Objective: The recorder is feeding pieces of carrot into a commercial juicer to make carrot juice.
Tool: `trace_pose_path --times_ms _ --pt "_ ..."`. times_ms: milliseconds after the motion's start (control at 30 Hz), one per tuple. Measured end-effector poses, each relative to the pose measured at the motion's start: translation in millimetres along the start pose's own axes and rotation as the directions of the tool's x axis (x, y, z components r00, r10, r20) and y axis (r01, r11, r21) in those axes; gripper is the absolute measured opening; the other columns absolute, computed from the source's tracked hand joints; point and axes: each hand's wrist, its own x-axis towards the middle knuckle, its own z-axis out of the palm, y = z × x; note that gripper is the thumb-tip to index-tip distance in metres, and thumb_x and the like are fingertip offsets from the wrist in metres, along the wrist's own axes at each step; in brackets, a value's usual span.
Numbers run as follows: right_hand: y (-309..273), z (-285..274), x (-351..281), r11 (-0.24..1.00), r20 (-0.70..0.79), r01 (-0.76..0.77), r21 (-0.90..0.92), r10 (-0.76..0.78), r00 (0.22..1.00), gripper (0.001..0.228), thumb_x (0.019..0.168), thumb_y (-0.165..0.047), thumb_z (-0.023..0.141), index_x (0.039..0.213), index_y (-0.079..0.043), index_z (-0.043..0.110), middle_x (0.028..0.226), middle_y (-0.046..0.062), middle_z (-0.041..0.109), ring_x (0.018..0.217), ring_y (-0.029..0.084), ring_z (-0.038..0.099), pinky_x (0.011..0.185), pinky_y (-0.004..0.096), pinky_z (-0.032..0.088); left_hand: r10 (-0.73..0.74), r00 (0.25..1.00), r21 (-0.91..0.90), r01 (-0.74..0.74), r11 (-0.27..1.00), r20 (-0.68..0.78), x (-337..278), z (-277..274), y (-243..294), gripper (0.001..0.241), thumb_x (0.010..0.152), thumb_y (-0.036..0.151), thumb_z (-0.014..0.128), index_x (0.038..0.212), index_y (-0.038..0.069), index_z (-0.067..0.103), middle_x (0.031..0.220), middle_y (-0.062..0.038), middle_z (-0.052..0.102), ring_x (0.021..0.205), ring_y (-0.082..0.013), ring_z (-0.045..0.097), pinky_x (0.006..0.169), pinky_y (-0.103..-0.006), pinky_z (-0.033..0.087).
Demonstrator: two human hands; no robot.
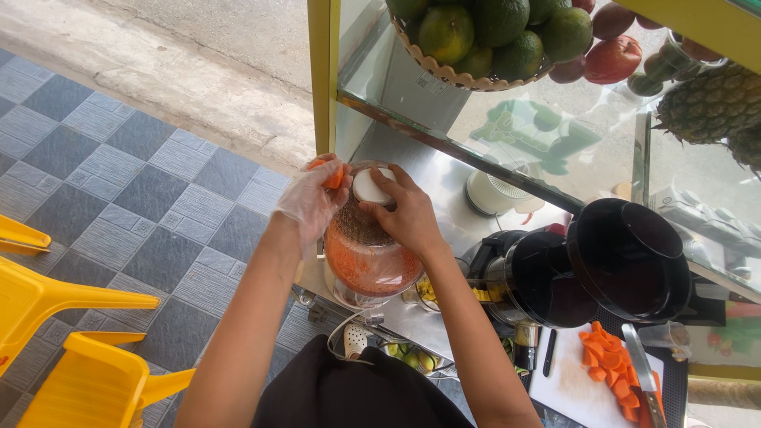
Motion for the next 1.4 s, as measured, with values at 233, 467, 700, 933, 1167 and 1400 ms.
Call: trace_pose_path --times_ms 233,467,700,933,1167,1400 --pt "64.4 38.6 -6.0 1.0 0.018 -0.013 -0.004 0.013 1.0 0.046 0.083 -0.017 0.075 0.127 -0.007 0.069 0.151 0.018 0.055 0.108 0.032 0.073 0.089 0.037 0.061 0.529 0.844 0.81 -0.247 0.531 -0.09 -23.8 117.0 -62.1 0.029 0.105 0.023 0.057 0.131 0.02 0.045 0.106 -0.009 0.058 0.09 -0.0224 0.063 0.078 -0.0401 0.063" --pt "95.4 48.2 -5.6 0.8 0.075 -0.187 0.57 0.177 0.981 0.053 0.094 -0.024 0.073 0.139 -0.003 0.055 0.13 0.014 0.062 0.116 0.027 0.062 0.104 0.038 0.054 0.694 0.353 0.752 -0.502 -0.426 0.628 2.8 110.9 -92.9 0.054 0.089 -0.007 0.059 0.136 0.014 0.045 0.119 -0.012 0.056 0.117 -0.0312 0.06 0.104 -0.0461 0.053" --pt "37.0 18.6 0.3 0.979 -0.058 0.148 -0.142 -0.158 0.986 0.051 0.087 -0.006 0.075 0.136 -0.004 0.065 0.145 0.021 0.061 0.122 0.04 0.066 0.102 0.041 0.055 0.796 0.488 0.871 -0.482 -0.097 0.359 20.6 61.8 -51.4 0.037 0.101 0.003 0.063 0.134 0.012 0.051 0.123 -0.012 0.059 0.112 -0.0247 0.063 0.095 -0.0373 0.059" --pt "-39.8 -64.5 30.1 0.989 -0.247 0.137 0.053 -0.12 0.962 0.061 0.084 -0.026 0.089 0.137 -0.005 0.067 0.139 0.017 0.061 0.119 0.029 0.068 0.094 0.037 0.061 0.423 0.903 0.5 -0.33 0.801 -0.081 7.7 30.9 -12.6 0.053 0.089 -0.001 0.066 0.138 0.014 0.049 0.107 -0.009 0.057 0.083 -0.0161 0.057 0.075 -0.0291 0.055" --pt "-54.0 -101.3 27.3 0.97 -0.328 0.109 0.219 -0.032 0.944 0.057 0.091 -0.022 0.085 0.14 -0.004 0.063 0.138 0.012 0.062 0.12 0.021 0.069 0.093 0.032 0.065 0.406 0.903 0.972 -0.204 0.119 0.14 17.8 36.1 -43.7 0.045 0.103 0.011 0.059 0.146 0.011 0.048 0.123 -0.013 0.06 0.098 -0.0214 0.063 0.096 -0.0344 0.058" --pt "-22.1 -65.3 20.8 0.968 -0.276 0.056 0.244 0.014 0.961 0.061 0.088 -0.024 0.085 0.141 -0.004 0.062 0.139 0.014 0.06 0.123 0.025 0.065 0.095 0.035 0.063 -0.157 0.955 -0.911 -0.288 -0.295 -0.251 -54.3 99.1 -3.1 0.059 0.093 0.002 0.052 0.146 0.027 0.045 0.16 -0.022 0.025 0.146 -0.0391 0.027 0.118 -0.0572 0.028"
